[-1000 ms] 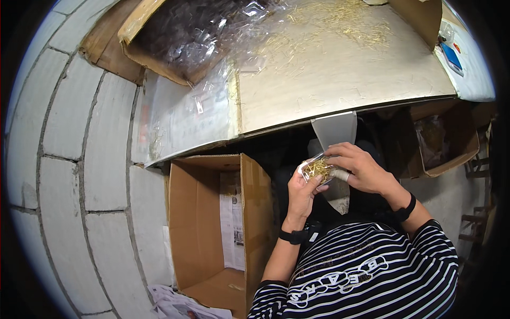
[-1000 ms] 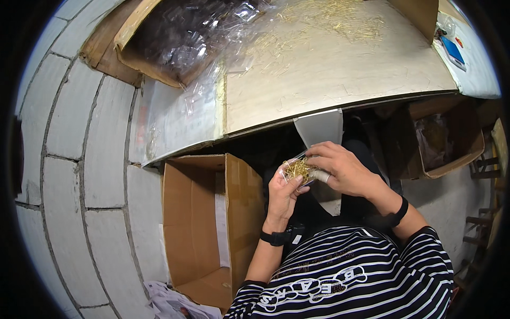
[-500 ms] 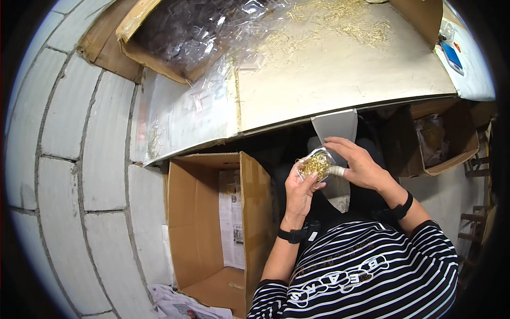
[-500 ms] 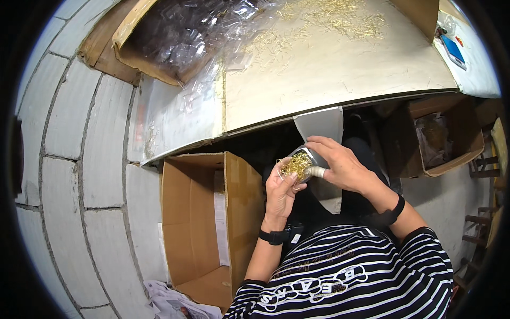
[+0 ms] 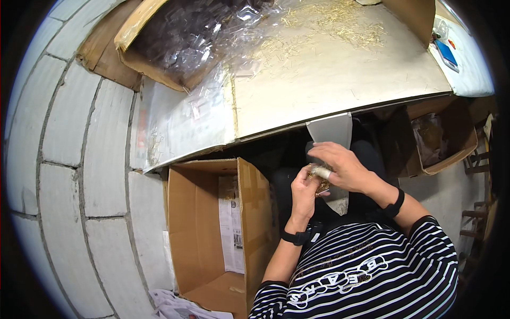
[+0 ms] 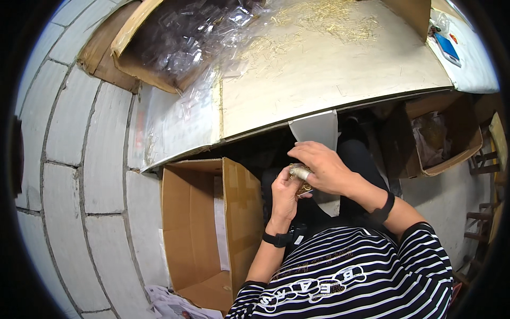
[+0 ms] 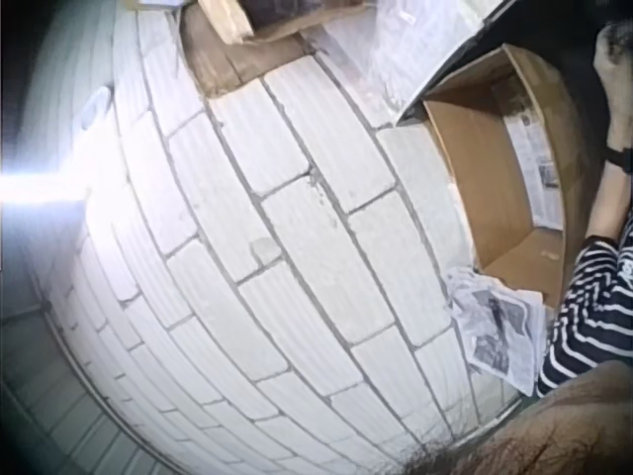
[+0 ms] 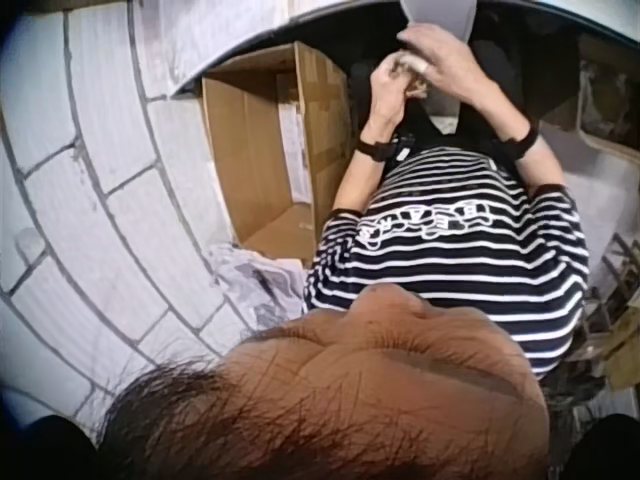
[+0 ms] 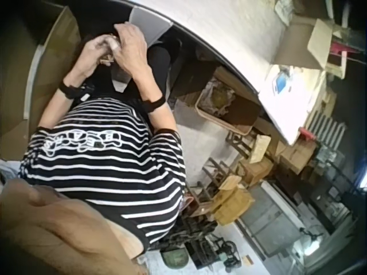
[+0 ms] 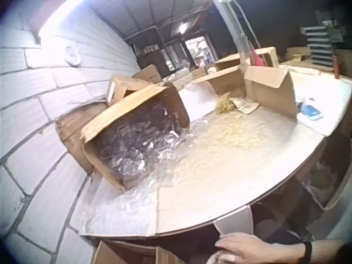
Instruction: The person operates a machine to cut green plastic strips from a roll and places them into a cardboard box. They then move to a table to scoop small yellow pins from a pile into clear plastic bags and place the filled bags into a box.
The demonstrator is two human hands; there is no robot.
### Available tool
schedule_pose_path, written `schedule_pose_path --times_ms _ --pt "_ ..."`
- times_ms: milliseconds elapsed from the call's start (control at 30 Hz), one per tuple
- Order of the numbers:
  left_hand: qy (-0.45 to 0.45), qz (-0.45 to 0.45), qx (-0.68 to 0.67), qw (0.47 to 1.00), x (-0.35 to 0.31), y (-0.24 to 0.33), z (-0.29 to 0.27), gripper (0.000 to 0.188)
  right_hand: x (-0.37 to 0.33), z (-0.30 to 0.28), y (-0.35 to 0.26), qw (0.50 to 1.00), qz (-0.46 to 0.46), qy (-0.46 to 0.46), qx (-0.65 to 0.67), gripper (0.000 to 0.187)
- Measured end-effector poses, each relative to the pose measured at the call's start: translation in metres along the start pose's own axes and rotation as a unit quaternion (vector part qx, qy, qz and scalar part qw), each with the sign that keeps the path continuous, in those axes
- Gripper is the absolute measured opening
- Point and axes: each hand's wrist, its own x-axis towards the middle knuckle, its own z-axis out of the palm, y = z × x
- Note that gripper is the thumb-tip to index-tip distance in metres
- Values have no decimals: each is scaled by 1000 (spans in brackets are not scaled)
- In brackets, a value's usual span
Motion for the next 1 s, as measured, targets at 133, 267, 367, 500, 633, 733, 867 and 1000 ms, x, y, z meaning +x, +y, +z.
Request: schedule_pose_path --times_ms 133,267,367,500,633,733,867,1000 --pt "-27 -15 18 999 0 1 -1 24 9 12 8 996 54 -46 57 17" --pt "-47 -23 -14 999 2 0 -9 28 7 15 8 988 50 21 142 9" --pt "-48 -25 -39 998 0 6 -7 30 6 16 7 969 101 57 219 9" --pt "-53 16 -107 993 -1 5 -3 33 5 11 12 960 154 -5 235 10" --pt "-56 11 -108 993 2 0 -11 43 8 5 -2 980 121 -83 134 14" --pt "-24 16 -108 994 1 5 -10 45 7 4 -1 976 92 -35 196 18" --pt "12 11 -137 990 0 7 -10 39 -3 -4 22 944 169 66 276 20" --pt "28 10 -103 994 3 -1 -13 28 -14 -11 36 897 278 42 341 18"
